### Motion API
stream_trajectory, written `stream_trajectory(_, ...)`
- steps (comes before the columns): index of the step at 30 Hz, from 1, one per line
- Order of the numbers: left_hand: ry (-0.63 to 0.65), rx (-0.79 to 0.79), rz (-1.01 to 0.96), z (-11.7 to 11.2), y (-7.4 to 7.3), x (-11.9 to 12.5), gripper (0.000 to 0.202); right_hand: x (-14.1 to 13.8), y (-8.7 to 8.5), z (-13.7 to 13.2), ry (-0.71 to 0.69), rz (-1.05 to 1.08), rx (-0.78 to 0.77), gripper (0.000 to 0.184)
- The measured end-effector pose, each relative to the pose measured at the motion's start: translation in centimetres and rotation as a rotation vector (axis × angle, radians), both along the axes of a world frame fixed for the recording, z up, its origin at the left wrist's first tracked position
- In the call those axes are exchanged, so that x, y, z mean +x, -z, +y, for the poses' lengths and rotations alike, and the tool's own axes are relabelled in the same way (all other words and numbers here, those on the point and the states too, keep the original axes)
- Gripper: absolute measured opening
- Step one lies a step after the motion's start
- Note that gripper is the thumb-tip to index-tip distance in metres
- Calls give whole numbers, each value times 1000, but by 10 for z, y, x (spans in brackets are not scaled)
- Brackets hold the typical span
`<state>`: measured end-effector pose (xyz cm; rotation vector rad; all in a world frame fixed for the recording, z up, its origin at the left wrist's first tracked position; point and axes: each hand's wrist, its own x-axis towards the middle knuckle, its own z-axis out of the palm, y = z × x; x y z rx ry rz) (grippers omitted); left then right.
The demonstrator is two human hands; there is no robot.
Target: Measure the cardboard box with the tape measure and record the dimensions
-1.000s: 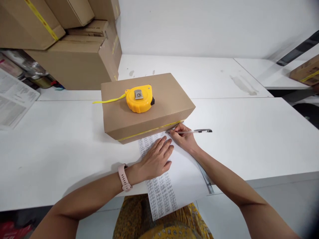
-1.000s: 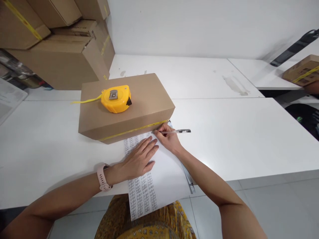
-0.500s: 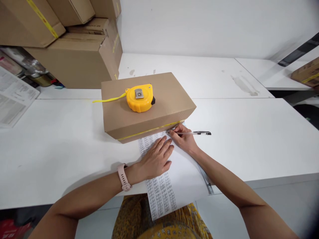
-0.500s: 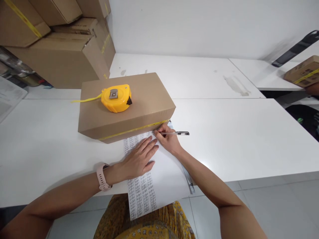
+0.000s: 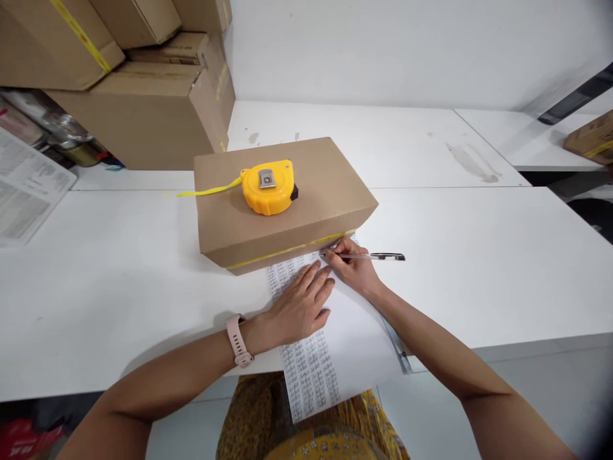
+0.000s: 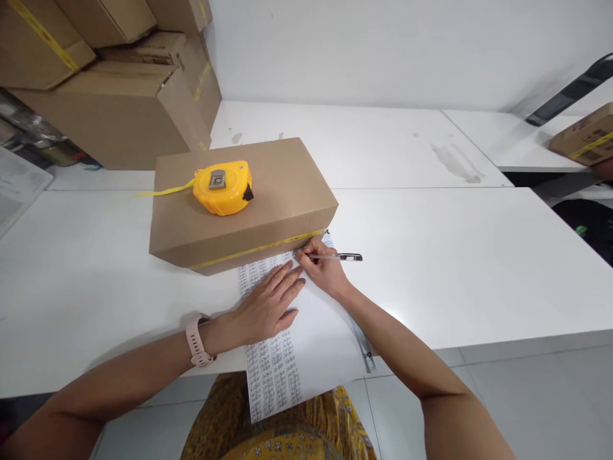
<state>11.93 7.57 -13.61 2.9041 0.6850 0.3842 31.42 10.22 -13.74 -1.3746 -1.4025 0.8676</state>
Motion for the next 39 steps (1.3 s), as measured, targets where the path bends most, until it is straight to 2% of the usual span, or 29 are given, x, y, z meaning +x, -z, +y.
stream_trajectory(8, 3, 11, 3, 0, 1, 0, 53, -1, -3, 0, 17, 13, -14, 26)
stream_trajectory(22, 2, -40, 1, 1, 1, 0, 53, 2, 3, 0, 23, -3, -11, 26)
stream_trajectory(39, 2, -12, 3, 0, 2, 1, 53, 2, 2, 1, 29, 10, -4, 25)
